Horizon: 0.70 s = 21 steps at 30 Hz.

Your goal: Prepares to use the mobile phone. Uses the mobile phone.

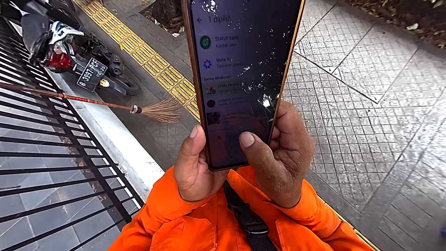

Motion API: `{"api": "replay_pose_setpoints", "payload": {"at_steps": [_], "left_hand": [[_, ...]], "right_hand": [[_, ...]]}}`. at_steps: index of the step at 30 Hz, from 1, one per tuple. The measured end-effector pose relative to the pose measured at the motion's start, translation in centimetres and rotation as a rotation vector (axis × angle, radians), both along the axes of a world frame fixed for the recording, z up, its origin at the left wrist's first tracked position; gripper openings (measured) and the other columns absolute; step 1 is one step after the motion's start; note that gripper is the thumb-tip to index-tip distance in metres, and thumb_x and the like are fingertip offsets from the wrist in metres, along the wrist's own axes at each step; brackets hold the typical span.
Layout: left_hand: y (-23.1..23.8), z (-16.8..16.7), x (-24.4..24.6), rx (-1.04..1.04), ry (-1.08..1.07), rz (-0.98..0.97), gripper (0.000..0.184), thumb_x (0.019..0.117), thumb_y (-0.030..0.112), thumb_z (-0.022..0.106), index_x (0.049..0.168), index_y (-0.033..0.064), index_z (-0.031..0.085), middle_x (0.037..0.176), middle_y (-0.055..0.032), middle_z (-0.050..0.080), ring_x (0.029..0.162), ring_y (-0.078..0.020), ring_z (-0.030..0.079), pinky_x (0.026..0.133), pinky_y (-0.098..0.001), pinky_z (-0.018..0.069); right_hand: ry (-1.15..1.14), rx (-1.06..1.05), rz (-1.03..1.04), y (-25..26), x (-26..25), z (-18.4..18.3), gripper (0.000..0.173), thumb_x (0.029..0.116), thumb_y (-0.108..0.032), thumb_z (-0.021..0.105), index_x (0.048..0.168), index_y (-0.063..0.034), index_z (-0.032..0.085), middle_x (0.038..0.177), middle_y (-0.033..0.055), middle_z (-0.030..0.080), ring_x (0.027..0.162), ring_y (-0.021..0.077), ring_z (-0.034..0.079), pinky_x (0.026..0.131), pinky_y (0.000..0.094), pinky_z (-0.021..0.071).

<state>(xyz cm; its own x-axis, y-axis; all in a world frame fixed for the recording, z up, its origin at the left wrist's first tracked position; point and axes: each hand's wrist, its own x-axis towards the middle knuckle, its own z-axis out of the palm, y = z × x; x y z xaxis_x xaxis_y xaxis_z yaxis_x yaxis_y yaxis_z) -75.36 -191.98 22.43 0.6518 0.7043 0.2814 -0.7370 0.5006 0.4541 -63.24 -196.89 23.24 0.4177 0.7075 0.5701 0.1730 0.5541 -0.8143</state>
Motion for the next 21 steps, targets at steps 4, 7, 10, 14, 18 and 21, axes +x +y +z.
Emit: {"api": "replay_pose_setpoints", "payload": {"at_steps": [4,7,10,14,18,21], "left_hand": [[0.1,0.0,-0.4,-0.01,0.014,-0.028,0.04,0.1036,0.038,0.05,0.128,0.0086,0.063,0.12,-0.0107,0.069,0.118,-0.0222,0.064,0.102,-0.0433,0.0522],[0.2,0.1,-0.6,-0.017,0.011,-0.035,0.043,0.1035,0.04,0.049,0.129,0.0084,0.062,0.123,-0.0119,0.067,0.12,-0.024,0.063,0.103,-0.0455,0.0514],[0.3,0.2,-0.7,-0.001,0.021,-0.02,0.044,0.1039,0.041,0.048,0.13,0.0087,0.061,0.124,-0.0118,0.067,0.121,-0.0244,0.062,0.104,-0.0463,0.0508],[0.5,0.4,-0.6,0.005,0.026,0.028,0.042,0.1043,0.04,0.046,0.128,0.0085,0.063,0.121,-0.0109,0.068,0.119,-0.0232,0.064,0.102,-0.0458,0.0521],[0.5,0.3,-0.6,0.002,0.03,0.036,0.041,0.1043,0.039,0.047,0.127,0.0086,0.063,0.12,-0.0105,0.068,0.117,-0.0225,0.064,0.101,-0.0447,0.0528],[0.5,0.2,-0.6,0.013,0.03,0.031,0.041,0.1043,0.039,0.046,0.126,0.0081,0.063,0.12,-0.011,0.068,0.117,-0.0231,0.064,0.101,-0.0448,0.053]], "right_hand": [[0.037,0.023,0.078,-0.4,0.3,-0.5,0.032,0.0994,-0.019,0.058,0.122,0.0039,0.055,0.09,-0.0017,0.064,0.077,0.0017,0.063,0.066,0.0185,0.0562],[0.034,0.017,0.079,-0.7,0.3,-0.9,0.038,0.0998,-0.02,0.057,0.128,0.0052,0.055,0.098,-0.0016,0.065,0.083,0.001,0.06,0.07,0.0173,0.0532],[0.012,0.005,0.065,-1.0,0.1,-1.1,0.044,0.0983,-0.019,0.057,0.133,0.0078,0.053,0.104,0.0001,0.066,0.09,0.0014,0.062,0.075,0.0177,0.0542],[-0.019,-0.018,0.043,-1.3,0.0,-1.3,0.049,0.0955,-0.018,0.06,0.136,0.009,0.051,0.109,0.0024,0.067,0.095,0.0035,0.063,0.08,0.0196,0.056],[-0.03,-0.031,0.021,-1.2,-0.2,-1.3,0.047,0.0943,-0.017,0.06,0.133,0.0097,0.052,0.105,0.0015,0.067,0.092,0.0027,0.063,0.077,0.0189,0.0562],[-0.026,-0.018,0.015,-1.1,-0.3,-1.3,0.045,0.0941,-0.016,0.06,0.13,0.0104,0.052,0.102,0.0015,0.067,0.091,0.0026,0.064,0.076,0.0183,0.0564]]}}
